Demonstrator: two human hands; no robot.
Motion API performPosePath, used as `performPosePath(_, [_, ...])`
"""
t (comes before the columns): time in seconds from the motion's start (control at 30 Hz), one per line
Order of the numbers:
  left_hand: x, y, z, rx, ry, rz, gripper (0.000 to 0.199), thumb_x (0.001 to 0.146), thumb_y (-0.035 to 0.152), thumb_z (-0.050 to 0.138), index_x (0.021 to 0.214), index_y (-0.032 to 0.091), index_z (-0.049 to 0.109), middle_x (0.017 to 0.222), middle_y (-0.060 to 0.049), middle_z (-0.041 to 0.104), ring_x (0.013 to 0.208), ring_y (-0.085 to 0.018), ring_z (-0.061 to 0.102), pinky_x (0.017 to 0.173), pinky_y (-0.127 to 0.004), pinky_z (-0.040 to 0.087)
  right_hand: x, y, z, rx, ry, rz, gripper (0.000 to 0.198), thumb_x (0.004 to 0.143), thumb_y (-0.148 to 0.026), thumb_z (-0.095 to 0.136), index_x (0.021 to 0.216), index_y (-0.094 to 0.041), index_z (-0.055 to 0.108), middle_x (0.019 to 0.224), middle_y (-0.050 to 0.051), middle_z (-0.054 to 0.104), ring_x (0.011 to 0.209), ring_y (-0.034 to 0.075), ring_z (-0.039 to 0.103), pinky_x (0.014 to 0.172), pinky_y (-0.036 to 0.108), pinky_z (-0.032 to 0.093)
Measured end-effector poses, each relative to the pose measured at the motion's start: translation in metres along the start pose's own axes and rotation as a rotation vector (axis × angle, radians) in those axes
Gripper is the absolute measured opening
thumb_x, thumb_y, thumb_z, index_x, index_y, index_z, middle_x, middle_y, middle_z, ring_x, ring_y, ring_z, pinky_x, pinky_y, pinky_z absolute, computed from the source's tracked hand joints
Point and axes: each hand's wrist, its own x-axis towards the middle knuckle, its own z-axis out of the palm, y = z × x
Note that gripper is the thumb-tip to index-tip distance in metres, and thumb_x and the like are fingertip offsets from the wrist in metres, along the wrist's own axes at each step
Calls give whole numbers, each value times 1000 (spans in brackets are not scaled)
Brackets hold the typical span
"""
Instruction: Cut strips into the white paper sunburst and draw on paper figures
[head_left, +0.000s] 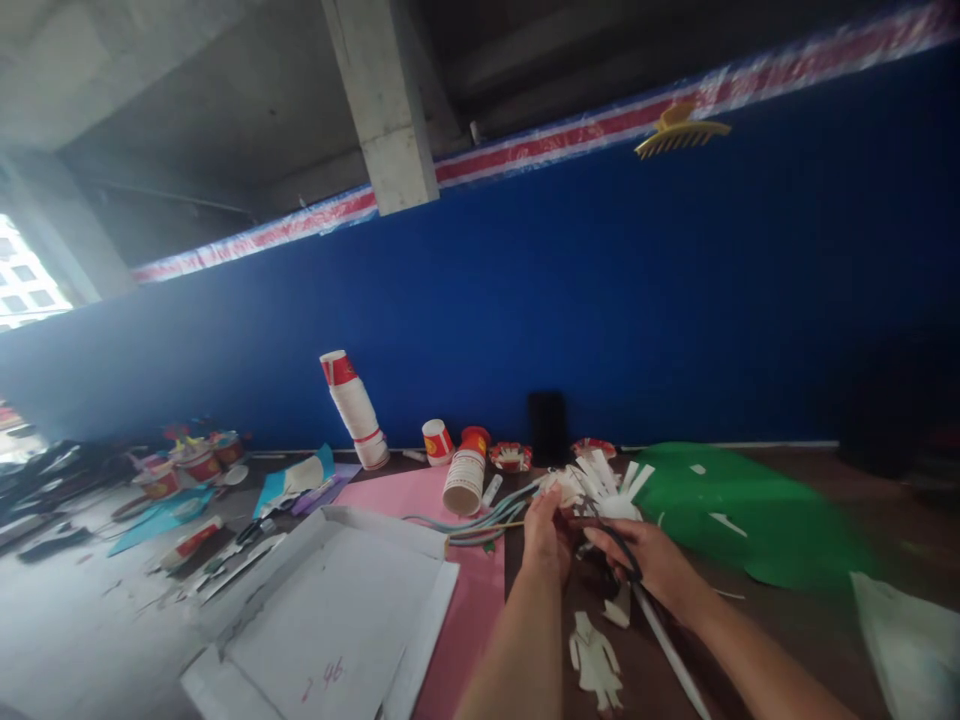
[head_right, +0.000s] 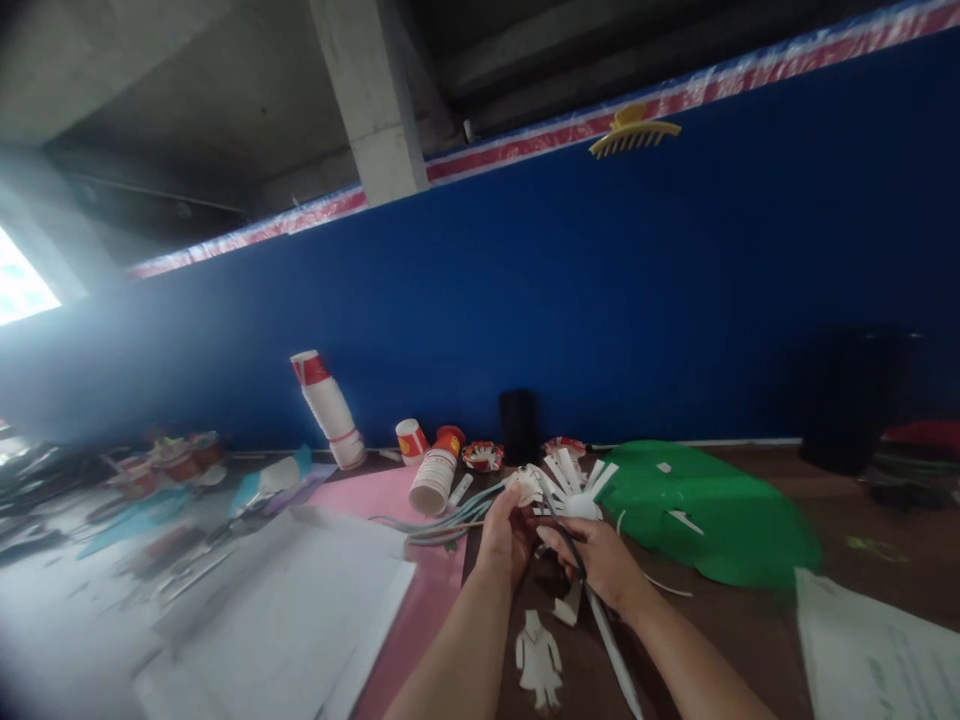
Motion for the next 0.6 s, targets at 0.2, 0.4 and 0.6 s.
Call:
performPosePath(0.2, [1, -6, 8, 136, 15, 25, 50, 49, 35, 91, 84, 13, 63, 61, 4, 54, 47, -4, 41, 43, -16, 33, -2, -4, -9, -9, -12, -70, 48, 75, -60, 69, 96, -18, 82, 58, -1, 60, 54, 15, 51, 52, 27, 41])
performPosePath(0.4, [-3, -3, 7, 270, 4, 33, 52, 47, 42, 91, 81, 13, 63, 59, 3, 56, 48, -6, 45, 45, -19, 37, -8, -6, -12, -14, -22, -91, 47, 77, -58, 69, 96, -18, 83, 56, -1, 59, 52, 15, 50, 51, 26, 40])
performPosePath(0.6, [-7, -2, 7, 317, 96, 81, 45, 47, 39, 88, 74, 14, 62, 55, 4, 54, 46, -5, 40, 44, -19, 34, -6, -1, -12, -50, -83, -141, 56, 79, -63, 66, 108, -18, 81, 72, 4, 73, 69, 22, 64, 62, 30, 50])
